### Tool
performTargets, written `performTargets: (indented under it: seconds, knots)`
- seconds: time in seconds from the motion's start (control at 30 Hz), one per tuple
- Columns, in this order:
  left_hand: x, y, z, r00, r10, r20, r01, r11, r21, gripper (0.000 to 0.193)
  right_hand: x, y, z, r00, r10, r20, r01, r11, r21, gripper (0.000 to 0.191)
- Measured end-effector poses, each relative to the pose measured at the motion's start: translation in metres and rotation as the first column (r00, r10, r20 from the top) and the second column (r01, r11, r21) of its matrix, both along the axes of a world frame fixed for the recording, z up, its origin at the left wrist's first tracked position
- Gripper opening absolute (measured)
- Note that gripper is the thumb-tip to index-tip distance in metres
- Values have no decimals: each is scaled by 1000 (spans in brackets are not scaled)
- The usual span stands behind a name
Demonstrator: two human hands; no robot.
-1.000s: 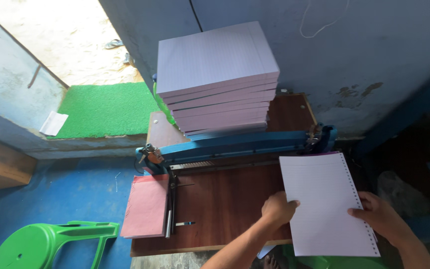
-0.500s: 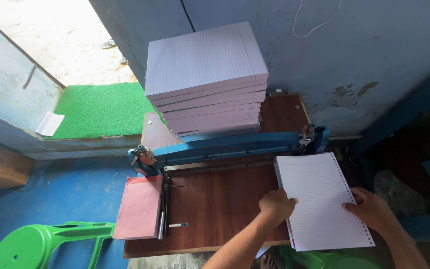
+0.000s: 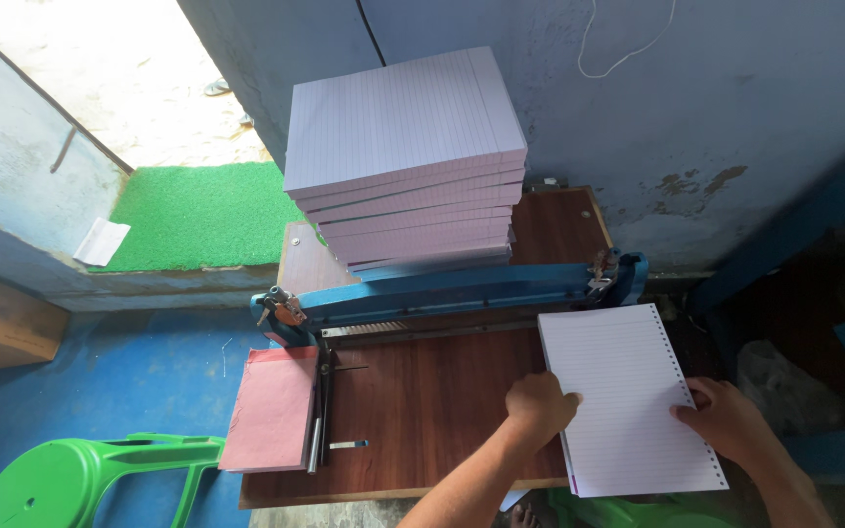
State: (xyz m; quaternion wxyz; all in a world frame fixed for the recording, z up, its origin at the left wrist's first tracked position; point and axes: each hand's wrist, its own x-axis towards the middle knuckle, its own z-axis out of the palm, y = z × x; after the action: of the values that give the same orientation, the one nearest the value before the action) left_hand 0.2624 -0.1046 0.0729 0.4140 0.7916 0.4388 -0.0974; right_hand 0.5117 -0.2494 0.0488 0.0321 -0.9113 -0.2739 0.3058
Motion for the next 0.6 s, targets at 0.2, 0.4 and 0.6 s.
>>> performTargets:
  seconds: [0.2, 0.4, 0.6]
  knots:
    - [-8, -7, -10, 970, 175, 169, -159, 982, -106, 42, 5, 1, -3, 974, -175, -146, 192, 975, 112, 73]
    - [13, -28, -25, 820, 551, 153, -315, 659, -683, 67, -9, 6, 10, 880, -281, -383, 331, 941, 71, 91]
    - [16, -25, -2, 822, 568, -39, -350, 450, -821, 95, -13, 10, 1, 886, -294, -358, 314, 950, -4, 103]
